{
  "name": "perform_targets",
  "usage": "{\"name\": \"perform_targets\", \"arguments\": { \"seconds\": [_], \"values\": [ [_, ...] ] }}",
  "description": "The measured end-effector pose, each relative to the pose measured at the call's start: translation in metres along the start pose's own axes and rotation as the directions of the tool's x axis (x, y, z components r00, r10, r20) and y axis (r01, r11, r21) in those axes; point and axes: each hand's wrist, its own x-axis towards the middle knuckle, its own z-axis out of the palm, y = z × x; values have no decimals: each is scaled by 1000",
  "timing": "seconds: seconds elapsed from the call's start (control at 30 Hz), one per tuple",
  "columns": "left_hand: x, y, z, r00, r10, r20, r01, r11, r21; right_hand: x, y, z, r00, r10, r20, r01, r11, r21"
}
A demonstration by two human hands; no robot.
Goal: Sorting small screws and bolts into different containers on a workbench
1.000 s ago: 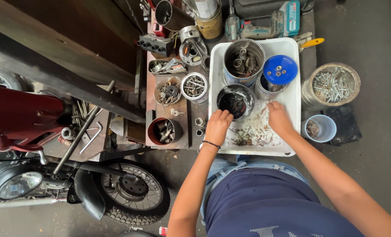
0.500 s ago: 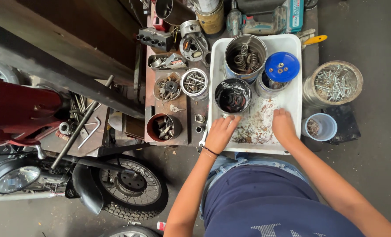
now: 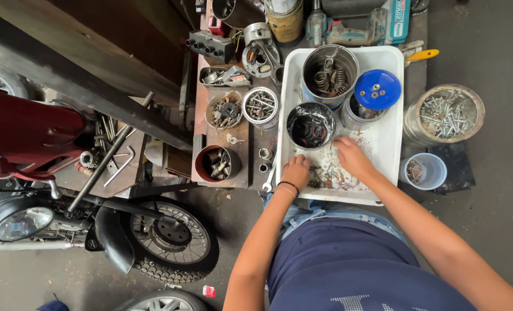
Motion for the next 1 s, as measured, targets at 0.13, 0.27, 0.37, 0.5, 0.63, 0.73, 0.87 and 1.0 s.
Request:
{"name": "perform_targets", "arguments": {
  "seconds": [0.13,0.27,0.37,0.5,0.63,0.73,0.87,1.0],
  "values": [
    [10,3,25,999,-50,8,50,999,-1,1,34,36,998,-46,45,52,989,-139],
    [1,17,17,975,112,190,-39,936,-350,-6,6,13,992,-53,118,48,998,50],
    [1,21,4,964,179,198,-84,908,-411,-13,-9,1,984,-83,158,46,974,224],
    [-4,18,-16,997,59,43,-45,961,-273,6,-5,-15,1000,-4,25,-1,981,193],
    [6,5,11,996,-40,80,50,991,-123,18,19,11,998,40,-52,-46,993,-107],
    [5,9,12,979,-92,183,117,984,-131,19,22,25,990,130,52,-122,983,-140],
    [-2,22,-5,936,-4,351,96,964,-246,11,26,42,995,91,29,-78,949,-305],
    [-14,34,-37,936,77,342,52,934,-353,-27,41,74,999,-44,14,46,922,-385]
  ]
}}
